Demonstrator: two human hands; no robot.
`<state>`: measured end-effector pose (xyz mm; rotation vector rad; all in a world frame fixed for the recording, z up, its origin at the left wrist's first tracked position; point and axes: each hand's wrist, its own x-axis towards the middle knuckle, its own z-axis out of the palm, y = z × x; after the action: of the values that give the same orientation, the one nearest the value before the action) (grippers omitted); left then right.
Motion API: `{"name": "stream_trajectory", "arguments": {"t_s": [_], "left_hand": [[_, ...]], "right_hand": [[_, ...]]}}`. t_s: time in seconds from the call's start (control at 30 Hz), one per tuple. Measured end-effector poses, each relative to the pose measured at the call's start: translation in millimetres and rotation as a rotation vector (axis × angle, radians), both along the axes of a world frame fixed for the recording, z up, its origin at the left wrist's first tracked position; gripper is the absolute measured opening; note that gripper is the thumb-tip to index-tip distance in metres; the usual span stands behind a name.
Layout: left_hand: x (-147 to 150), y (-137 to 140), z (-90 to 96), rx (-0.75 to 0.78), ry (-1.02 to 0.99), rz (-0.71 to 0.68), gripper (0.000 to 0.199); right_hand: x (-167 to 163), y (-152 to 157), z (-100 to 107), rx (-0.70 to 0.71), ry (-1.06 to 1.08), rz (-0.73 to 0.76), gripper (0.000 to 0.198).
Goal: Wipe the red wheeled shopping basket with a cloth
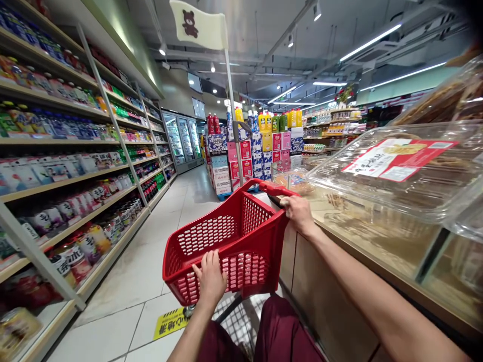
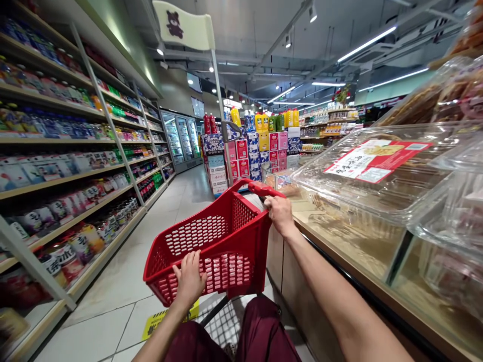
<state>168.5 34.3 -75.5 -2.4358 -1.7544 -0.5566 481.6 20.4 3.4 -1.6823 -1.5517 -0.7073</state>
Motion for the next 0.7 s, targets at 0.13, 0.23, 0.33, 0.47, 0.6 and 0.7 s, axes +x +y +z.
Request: {"name": "stream_trajectory", "arguments": {"t_s": [0.13,0.23,0.33,0.47,0.6,0.7], "left_hand": [[3.4,-2.2,-0.9,0.006,0.019,-0.006,0.062],[2.3,-3.3,1.6,-0.012,0.050,-0.006,0.064],[0.4,-3.0,2.2,-0.015,0.073,-0.004,0.065],[1.0,-2.5,-1.9,0.010,0.065,-0.005,0.067],[1.5,-2.0,-4.2,0.022,0.058,-0.003,0.067],[-0.3,-1.4,-3.6,0.011,0.067,-0.008,0.067]], "right_hand": [[-17.2,3.3,-8.8,-0.042,0.004,0.018,0.026],[-54.3,6.4,-24.0,-0.125,-0.118,0.230,0.026],[-43.2,3.2,-17.2,-0.116,-0.083,0.229,0.027],[-8.9,0.8,-0.8,-0.010,0.092,-0.052,0.027],[-56.9,9.4,-24.7,-0.097,-0.056,0.137,0.026],[-84.4,11.7,-38.4,-0.154,-0.188,0.316,0.028]]}}
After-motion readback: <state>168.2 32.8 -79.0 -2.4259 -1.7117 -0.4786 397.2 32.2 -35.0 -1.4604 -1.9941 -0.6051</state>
